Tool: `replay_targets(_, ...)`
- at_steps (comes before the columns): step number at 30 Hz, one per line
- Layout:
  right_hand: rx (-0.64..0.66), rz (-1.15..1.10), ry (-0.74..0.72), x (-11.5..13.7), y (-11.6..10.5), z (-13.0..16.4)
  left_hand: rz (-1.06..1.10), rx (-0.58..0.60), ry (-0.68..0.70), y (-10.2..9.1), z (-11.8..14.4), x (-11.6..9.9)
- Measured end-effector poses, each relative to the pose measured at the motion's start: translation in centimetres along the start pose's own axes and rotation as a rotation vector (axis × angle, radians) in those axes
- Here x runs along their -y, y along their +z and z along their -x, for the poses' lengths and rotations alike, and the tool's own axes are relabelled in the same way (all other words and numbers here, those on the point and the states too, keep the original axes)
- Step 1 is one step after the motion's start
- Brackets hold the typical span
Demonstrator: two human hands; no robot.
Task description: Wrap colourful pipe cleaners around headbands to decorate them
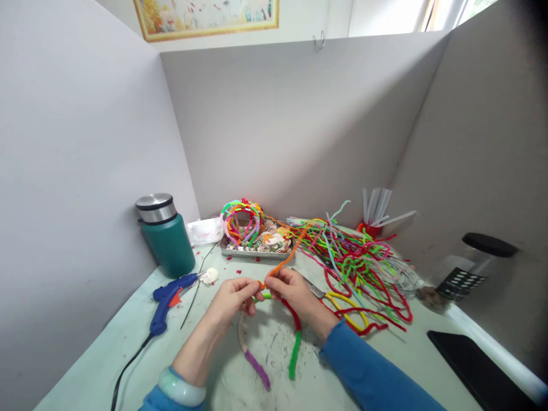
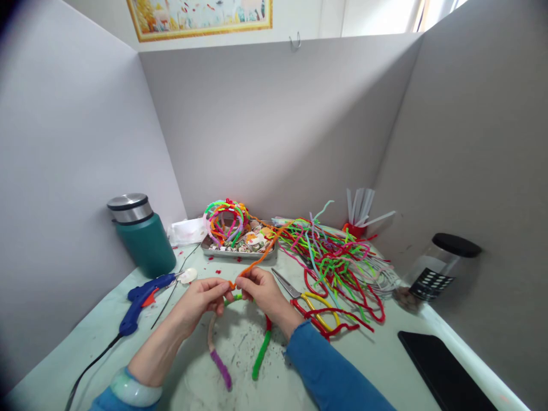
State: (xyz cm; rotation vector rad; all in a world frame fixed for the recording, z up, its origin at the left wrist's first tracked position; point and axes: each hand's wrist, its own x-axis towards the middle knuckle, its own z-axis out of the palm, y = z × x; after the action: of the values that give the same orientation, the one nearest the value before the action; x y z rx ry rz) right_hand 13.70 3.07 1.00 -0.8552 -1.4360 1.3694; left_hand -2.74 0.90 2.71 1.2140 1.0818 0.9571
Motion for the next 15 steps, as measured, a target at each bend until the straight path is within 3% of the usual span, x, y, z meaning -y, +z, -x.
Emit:
replay_targets(4,0.000,0.030,-0.011,0.0,0.0,0.0,0.019,-0.008,-0.026,0.0,0.0,0.1)
replay_targets(15,-0.021,-0.041,-0.092,-1.2,0.7,0.1,0.066,0.105,-0.029,0.2,0.0,0.5)
